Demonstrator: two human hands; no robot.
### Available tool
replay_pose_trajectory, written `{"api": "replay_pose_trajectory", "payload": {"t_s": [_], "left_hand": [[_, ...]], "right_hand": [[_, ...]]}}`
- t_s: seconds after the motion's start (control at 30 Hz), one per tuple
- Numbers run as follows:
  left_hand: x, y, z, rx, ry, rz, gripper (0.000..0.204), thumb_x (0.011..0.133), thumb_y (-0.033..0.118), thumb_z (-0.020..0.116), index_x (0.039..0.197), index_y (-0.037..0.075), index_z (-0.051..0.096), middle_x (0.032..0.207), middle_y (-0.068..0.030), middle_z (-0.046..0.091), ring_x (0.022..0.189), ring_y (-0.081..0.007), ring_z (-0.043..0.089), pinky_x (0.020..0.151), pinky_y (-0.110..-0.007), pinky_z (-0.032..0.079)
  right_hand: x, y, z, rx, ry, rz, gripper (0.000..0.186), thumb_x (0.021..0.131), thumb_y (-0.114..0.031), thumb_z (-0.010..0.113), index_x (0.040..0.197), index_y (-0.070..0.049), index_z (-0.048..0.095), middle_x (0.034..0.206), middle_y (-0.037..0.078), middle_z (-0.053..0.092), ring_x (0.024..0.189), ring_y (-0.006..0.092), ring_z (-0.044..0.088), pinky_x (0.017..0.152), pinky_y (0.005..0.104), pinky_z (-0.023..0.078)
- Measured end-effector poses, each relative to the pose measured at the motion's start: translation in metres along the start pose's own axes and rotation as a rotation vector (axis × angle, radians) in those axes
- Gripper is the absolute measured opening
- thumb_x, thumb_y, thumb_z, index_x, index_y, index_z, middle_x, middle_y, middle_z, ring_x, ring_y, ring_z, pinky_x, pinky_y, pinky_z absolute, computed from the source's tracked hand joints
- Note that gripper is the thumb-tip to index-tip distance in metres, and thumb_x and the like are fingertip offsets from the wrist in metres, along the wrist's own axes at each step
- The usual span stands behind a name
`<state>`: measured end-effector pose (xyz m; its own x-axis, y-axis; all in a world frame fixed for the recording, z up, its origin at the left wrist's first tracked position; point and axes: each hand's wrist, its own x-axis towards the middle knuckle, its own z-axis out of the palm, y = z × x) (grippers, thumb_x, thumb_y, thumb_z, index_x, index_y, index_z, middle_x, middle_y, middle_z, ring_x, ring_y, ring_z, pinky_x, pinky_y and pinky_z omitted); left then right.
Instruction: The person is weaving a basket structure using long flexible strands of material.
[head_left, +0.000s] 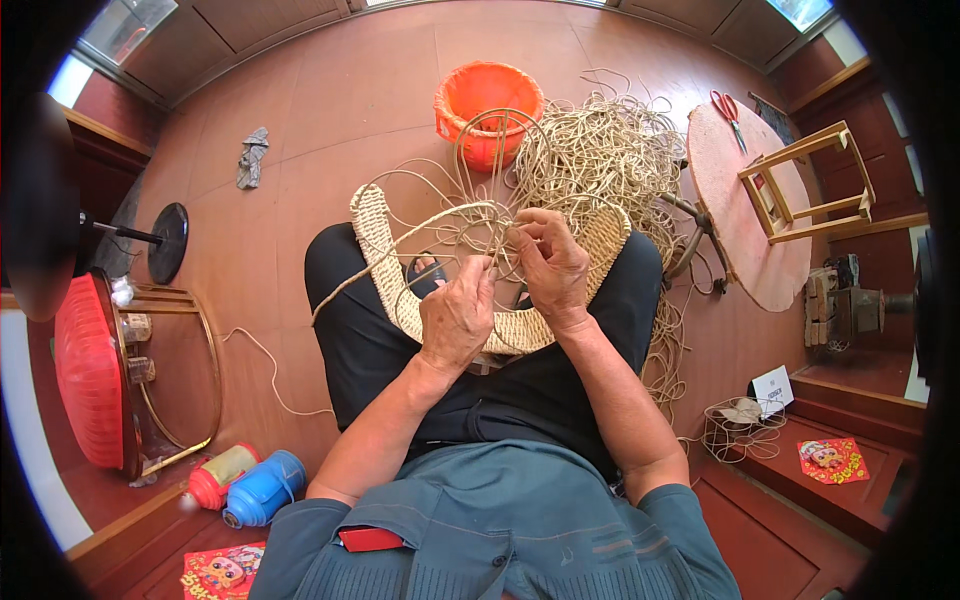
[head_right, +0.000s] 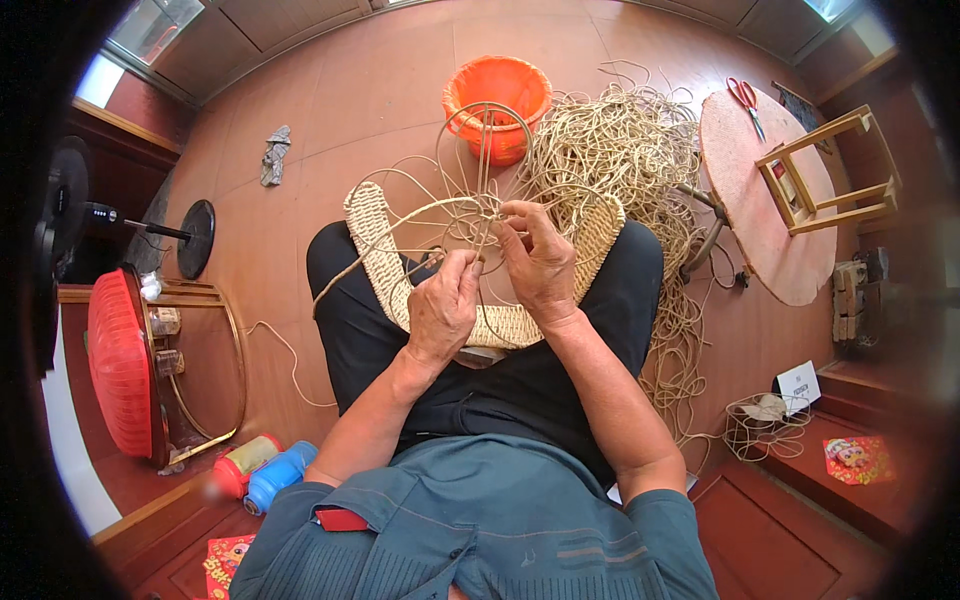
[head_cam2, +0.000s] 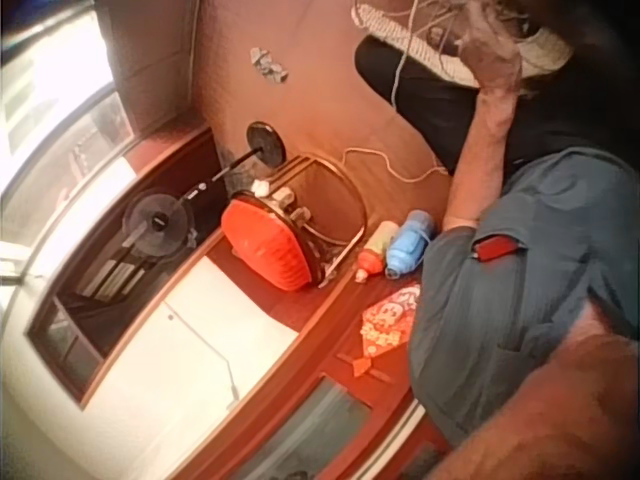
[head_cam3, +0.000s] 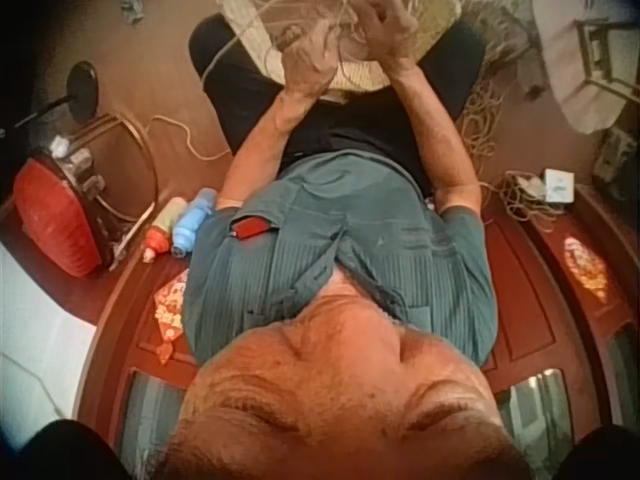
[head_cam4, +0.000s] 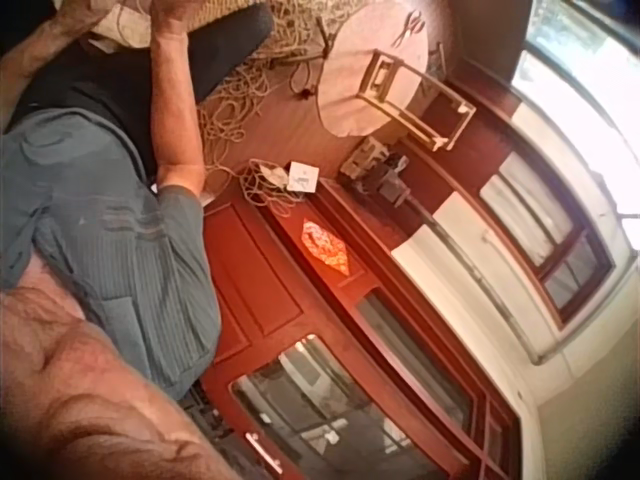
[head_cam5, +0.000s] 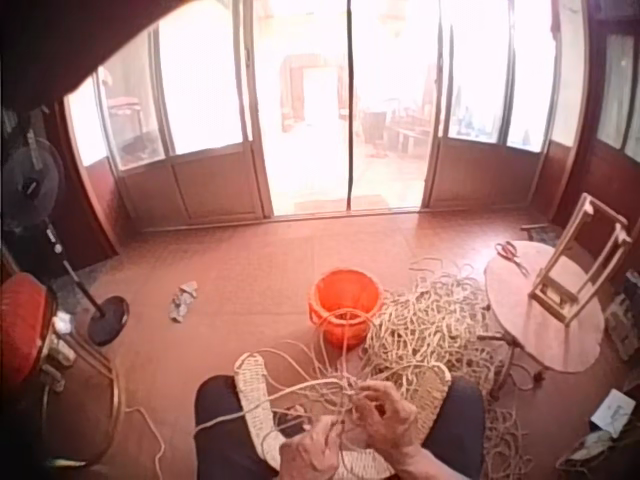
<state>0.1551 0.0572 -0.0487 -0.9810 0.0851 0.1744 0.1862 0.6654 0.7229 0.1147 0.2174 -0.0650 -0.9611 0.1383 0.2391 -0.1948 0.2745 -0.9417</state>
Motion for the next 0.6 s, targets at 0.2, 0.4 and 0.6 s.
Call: {"api": "replay_pose_trajectory", "payload": {"t_s": [0.2,0.4,0.6], "left_hand": [[-0.008,-0.007,0.000,-0.007,-0.029,0.046,0.013,0.111,0.018,0.062,0.115,0.008,0.067,0.089,-0.0197,0.075,0.079,-0.0415,0.075,0.064,-0.048,0.056],[-0.017,-0.003,-0.009,-0.063,-0.005,0.083,0.015,0.111,0.016,0.062,0.117,0.006,0.071,0.086,-0.0197,0.073,0.077,-0.0384,0.075,0.066,-0.045,0.056],[-0.026,0.026,-0.058,-0.289,-0.175,-0.088,0.026,0.113,0.022,0.060,0.117,0.002,0.076,0.074,-0.0108,0.063,0.065,-0.0157,0.062,0.061,-0.035,0.048]], "right_hand": [[0.004,-0.010,-0.001,-0.077,-0.007,0.046,0.028,0.101,-0.013,0.079,0.128,-0.010,0.073,0.078,0.003,0.070,0.063,0.0120,0.063,0.060,0.0293,0.052],[0.006,0.000,-0.001,-0.185,-0.031,0.028,0.026,0.102,-0.014,0.078,0.127,-0.010,0.074,0.077,0.004,0.068,0.065,0.0119,0.063,0.061,0.0298,0.052],[0.000,-0.009,-0.005,-0.258,-0.015,-0.213,0.030,0.095,-0.013,0.082,0.125,-0.011,0.075,0.103,0.008,0.074,0.067,0.0187,0.068,0.064,0.0338,0.058]]}}
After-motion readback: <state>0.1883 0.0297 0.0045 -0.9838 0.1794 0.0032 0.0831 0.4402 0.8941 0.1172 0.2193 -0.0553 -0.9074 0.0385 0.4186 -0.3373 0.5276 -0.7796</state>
